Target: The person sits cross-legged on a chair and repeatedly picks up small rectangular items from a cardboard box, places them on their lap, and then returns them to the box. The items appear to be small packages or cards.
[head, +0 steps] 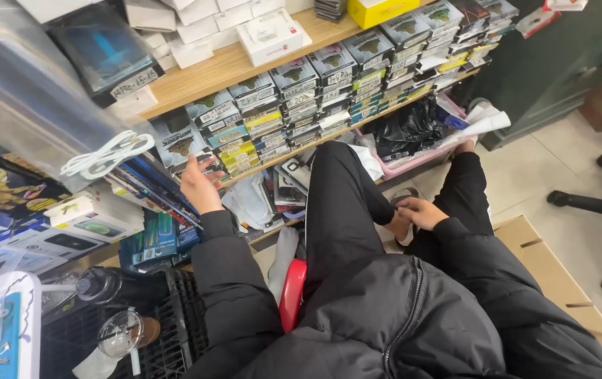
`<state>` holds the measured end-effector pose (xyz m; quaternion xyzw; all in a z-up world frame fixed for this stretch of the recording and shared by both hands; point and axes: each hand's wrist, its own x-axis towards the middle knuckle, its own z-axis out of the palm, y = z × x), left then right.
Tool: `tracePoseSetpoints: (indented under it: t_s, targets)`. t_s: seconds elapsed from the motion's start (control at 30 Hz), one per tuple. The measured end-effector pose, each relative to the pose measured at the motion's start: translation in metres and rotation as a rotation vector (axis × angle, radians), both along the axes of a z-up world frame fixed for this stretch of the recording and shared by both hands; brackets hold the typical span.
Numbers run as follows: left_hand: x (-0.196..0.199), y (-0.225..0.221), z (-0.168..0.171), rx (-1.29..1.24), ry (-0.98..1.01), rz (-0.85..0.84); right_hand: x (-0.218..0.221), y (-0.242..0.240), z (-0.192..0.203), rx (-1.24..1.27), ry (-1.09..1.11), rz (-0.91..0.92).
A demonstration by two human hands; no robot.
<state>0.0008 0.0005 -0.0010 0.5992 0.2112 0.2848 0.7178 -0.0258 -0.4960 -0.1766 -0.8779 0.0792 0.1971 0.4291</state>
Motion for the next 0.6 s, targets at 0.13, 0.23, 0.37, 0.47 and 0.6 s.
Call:
tracePoseSetpoints:
  t_s: [0.13, 0.23, 0.37, 0.47, 0.6]
  targets:
    - [-0.001, 0.000, 0.003, -0.102, -0.025, 0.002, 0.001, -0.002, -0.007, -0.006, 0.009, 0.006]
    - [0.013, 0.012, -0.001, -0.240, -0.028, 0.033, 0.017, 0.003, -0.016, -0.030, 0.008, 0.008]
    - [0.026, 0.021, -0.020, -0.317, -0.008, 0.077, 0.008, 0.002, -0.010, -0.068, 0.003, 0.007]
    - [-0.016, -0.017, 0.010, -0.255, -0.044, 0.105, 0.009, 0.002, -0.014, -0.070, -0.009, 0.015]
    - [-0.031, -0.023, -0.012, -0.212, -0.077, 0.164, 0.004, 0.001, -0.015, -0.086, -0.021, -0.020]
